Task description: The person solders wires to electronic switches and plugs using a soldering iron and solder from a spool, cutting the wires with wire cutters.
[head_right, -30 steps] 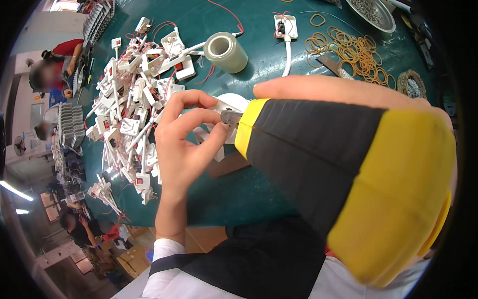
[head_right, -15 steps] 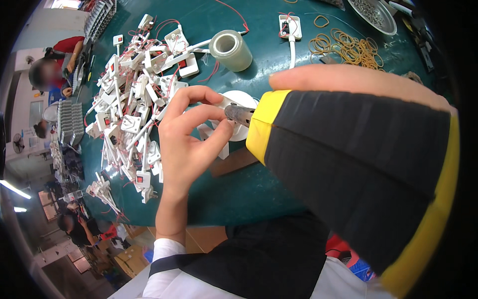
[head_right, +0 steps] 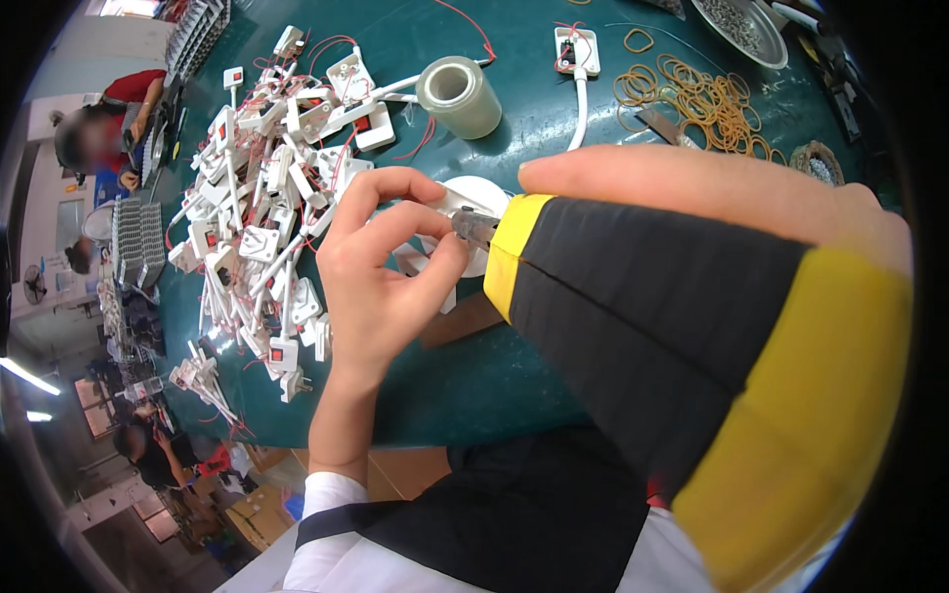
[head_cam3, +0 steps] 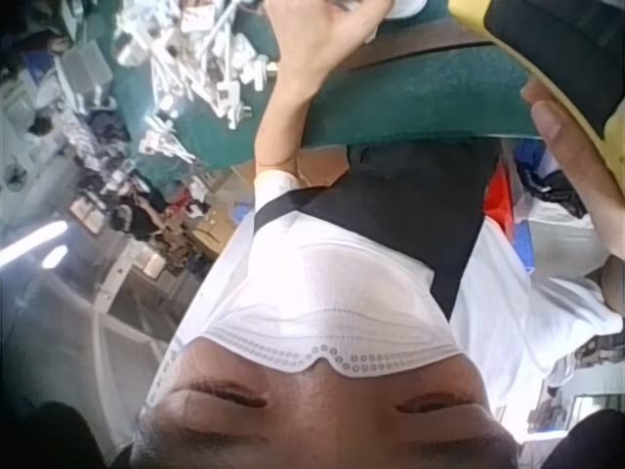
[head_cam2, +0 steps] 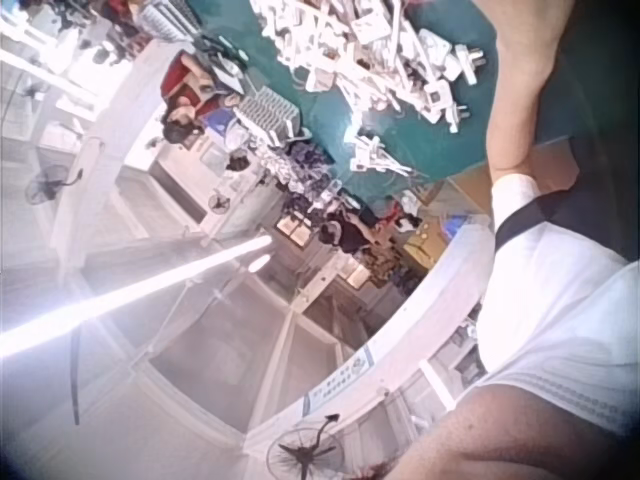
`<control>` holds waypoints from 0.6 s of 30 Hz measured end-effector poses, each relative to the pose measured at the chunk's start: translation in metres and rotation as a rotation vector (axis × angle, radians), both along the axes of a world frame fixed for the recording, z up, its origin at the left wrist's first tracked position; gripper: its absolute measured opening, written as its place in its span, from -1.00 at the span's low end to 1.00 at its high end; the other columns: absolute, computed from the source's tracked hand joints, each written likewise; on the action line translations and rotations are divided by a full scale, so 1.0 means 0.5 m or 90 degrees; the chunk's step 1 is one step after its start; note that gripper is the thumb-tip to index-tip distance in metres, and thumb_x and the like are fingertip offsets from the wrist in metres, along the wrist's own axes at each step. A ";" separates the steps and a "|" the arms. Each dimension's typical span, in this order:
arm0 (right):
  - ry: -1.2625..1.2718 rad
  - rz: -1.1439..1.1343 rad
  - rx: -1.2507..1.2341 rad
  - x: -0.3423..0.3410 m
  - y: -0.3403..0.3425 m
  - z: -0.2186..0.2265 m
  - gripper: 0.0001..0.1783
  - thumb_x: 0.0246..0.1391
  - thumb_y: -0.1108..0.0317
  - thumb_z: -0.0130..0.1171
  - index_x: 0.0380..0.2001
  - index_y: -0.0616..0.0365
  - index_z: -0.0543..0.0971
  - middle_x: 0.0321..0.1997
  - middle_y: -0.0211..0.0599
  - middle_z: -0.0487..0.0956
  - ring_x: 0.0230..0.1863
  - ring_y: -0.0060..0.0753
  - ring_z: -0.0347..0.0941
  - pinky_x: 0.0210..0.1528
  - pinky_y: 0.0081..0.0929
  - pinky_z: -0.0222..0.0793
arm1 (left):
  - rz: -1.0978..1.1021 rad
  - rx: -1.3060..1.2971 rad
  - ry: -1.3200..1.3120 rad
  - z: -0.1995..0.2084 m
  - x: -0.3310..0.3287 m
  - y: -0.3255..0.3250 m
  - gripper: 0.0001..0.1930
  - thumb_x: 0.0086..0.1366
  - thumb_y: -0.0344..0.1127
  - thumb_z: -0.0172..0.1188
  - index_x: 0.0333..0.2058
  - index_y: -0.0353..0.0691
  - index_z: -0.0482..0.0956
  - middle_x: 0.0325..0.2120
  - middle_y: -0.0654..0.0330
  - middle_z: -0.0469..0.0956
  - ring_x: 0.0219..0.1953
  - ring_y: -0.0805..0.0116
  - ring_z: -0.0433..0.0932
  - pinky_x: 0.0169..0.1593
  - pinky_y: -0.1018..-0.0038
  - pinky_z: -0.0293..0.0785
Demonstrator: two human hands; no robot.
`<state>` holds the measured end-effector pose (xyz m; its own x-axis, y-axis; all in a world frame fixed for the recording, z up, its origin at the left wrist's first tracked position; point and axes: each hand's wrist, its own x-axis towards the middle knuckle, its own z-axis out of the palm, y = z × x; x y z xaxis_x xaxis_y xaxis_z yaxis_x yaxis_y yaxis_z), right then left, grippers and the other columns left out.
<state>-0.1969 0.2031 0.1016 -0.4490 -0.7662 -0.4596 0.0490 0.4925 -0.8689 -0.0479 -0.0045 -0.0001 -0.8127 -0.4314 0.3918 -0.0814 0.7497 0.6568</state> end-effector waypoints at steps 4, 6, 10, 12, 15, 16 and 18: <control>0.003 0.005 0.002 0.000 -0.001 0.000 -0.01 -0.32 0.30 0.33 0.23 0.43 0.16 -0.44 -0.20 0.56 -0.57 -0.49 0.51 -0.60 -0.65 0.44 | -0.001 -0.018 0.012 -0.003 -0.003 0.001 -0.94 -0.16 -0.48 0.23 -0.62 -0.22 0.53 -0.39 0.25 0.48 -0.37 0.25 0.48 -0.33 0.38 0.40; 0.004 0.006 0.004 0.000 0.000 0.000 -0.01 -0.32 0.30 0.33 0.23 0.43 0.16 -0.44 -0.20 0.56 -0.57 -0.49 0.51 -0.60 -0.65 0.44 | -0.001 -0.016 0.011 -0.004 -0.004 0.002 -0.94 -0.16 -0.48 0.22 -0.62 -0.22 0.53 -0.39 0.24 0.48 -0.37 0.25 0.48 -0.33 0.38 0.40; 0.007 0.007 0.003 -0.002 0.000 0.001 -0.01 -0.32 0.30 0.33 0.23 0.43 0.17 -0.44 -0.21 0.56 -0.57 -0.50 0.51 -0.60 -0.66 0.43 | -0.003 -0.021 0.008 -0.006 -0.004 0.001 -0.93 -0.16 -0.49 0.22 -0.62 -0.23 0.52 -0.38 0.24 0.48 -0.37 0.25 0.47 -0.34 0.38 0.39; 0.008 0.008 0.003 -0.002 0.000 0.002 -0.01 -0.33 0.30 0.33 0.23 0.43 0.17 -0.43 -0.21 0.56 -0.57 -0.50 0.51 -0.60 -0.66 0.43 | -0.004 -0.016 0.014 -0.007 -0.003 0.002 -0.93 -0.16 -0.49 0.22 -0.62 -0.24 0.51 -0.38 0.23 0.48 -0.37 0.25 0.47 -0.34 0.39 0.39; 0.009 0.009 0.002 -0.004 -0.001 0.002 -0.01 -0.33 0.30 0.33 0.23 0.43 0.17 -0.43 -0.21 0.56 -0.57 -0.50 0.50 -0.60 -0.66 0.42 | -0.007 -0.005 0.021 -0.008 -0.002 0.002 -0.92 -0.16 -0.50 0.22 -0.62 -0.24 0.50 -0.39 0.23 0.48 -0.37 0.25 0.47 -0.34 0.39 0.38; 0.010 0.009 0.003 -0.002 0.000 0.002 -0.02 -0.33 0.31 0.33 0.23 0.43 0.18 -0.43 -0.21 0.56 -0.57 -0.51 0.50 -0.60 -0.67 0.42 | -0.009 0.000 0.022 -0.008 -0.002 0.002 -0.92 -0.15 -0.51 0.22 -0.62 -0.24 0.50 -0.39 0.23 0.48 -0.38 0.25 0.47 -0.34 0.39 0.38; 0.010 0.009 0.002 -0.003 -0.001 0.002 -0.02 -0.33 0.31 0.33 0.22 0.43 0.18 -0.43 -0.21 0.56 -0.57 -0.51 0.50 -0.60 -0.67 0.42 | -0.012 -0.005 0.024 -0.008 -0.004 0.001 -0.92 -0.15 -0.51 0.22 -0.62 -0.24 0.50 -0.39 0.23 0.48 -0.38 0.25 0.47 -0.34 0.40 0.38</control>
<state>-0.1982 0.2029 0.1027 -0.4462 -0.7711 -0.4542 0.0281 0.4952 -0.8683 -0.0500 -0.0042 -0.0041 -0.8053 -0.4134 0.4250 -0.0429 0.7556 0.6536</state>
